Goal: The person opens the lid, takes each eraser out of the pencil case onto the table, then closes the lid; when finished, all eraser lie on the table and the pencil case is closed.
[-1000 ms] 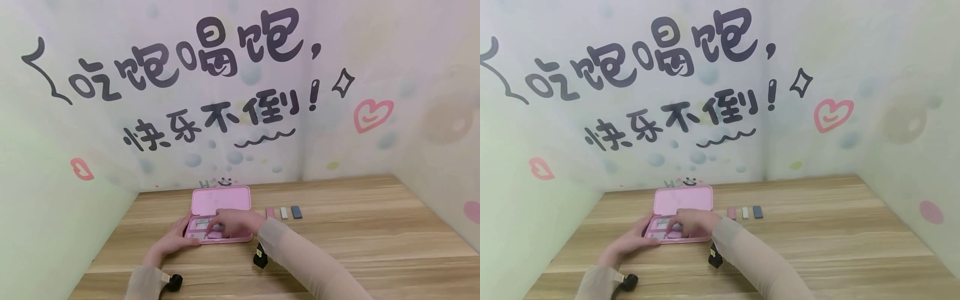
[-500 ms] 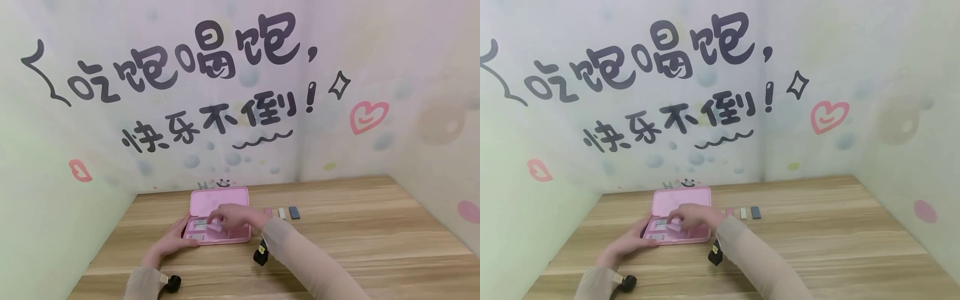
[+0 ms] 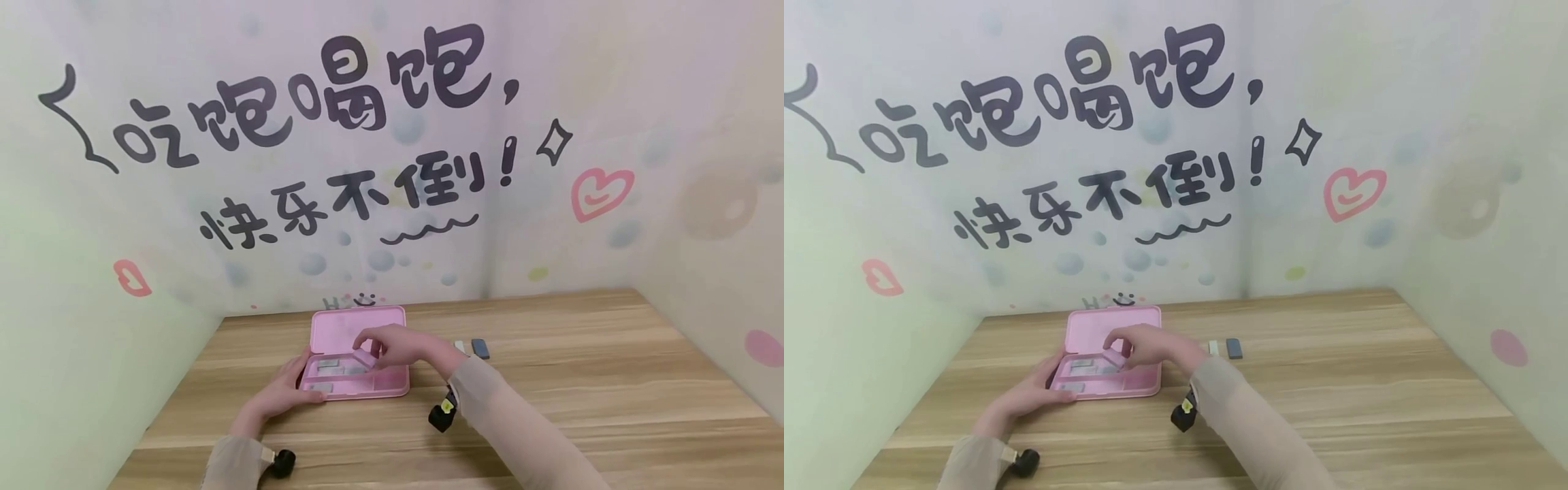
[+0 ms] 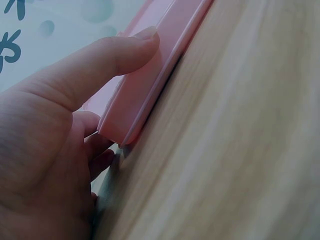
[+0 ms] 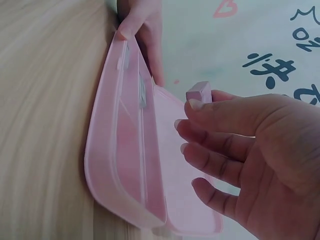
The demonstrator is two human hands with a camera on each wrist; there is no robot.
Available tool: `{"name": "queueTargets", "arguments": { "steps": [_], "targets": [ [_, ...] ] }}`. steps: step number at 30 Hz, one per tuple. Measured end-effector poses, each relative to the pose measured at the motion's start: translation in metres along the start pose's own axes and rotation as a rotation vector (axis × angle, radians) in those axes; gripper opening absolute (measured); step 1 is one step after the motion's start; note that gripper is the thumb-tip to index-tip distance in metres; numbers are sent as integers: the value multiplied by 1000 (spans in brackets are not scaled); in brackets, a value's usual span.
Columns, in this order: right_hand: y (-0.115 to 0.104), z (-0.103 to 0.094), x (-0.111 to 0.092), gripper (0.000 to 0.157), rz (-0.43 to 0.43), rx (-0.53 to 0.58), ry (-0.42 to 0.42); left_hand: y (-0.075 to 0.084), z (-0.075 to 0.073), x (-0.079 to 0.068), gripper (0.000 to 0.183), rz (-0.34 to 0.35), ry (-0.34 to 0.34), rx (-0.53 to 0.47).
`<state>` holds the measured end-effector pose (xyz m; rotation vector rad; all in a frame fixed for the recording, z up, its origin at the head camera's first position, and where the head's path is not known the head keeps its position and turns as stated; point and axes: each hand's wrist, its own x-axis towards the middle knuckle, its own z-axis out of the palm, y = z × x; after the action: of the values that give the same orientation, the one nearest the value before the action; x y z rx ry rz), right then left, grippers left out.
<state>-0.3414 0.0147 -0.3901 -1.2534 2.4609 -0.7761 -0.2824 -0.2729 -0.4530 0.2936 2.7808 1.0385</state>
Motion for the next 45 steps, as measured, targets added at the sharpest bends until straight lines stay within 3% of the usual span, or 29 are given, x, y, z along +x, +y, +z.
{"name": "queueTargets", "arguments": {
  "steps": [12,29,39,45],
  "targets": [
    [15,-2,-26,43,46,62,31,-1,0,-2,113,17,-1,-1],
    [41,-5,-73,42,31,85,105,-1,1,-1,114,3,-12,-19],
    [48,-12,-90,41,98,54,132,-1,-1,-1,114,16,-5,-15],
    [51,-17,-98,43,97,33,146,1,0,0,113,25,2,-10]
  ]
}}
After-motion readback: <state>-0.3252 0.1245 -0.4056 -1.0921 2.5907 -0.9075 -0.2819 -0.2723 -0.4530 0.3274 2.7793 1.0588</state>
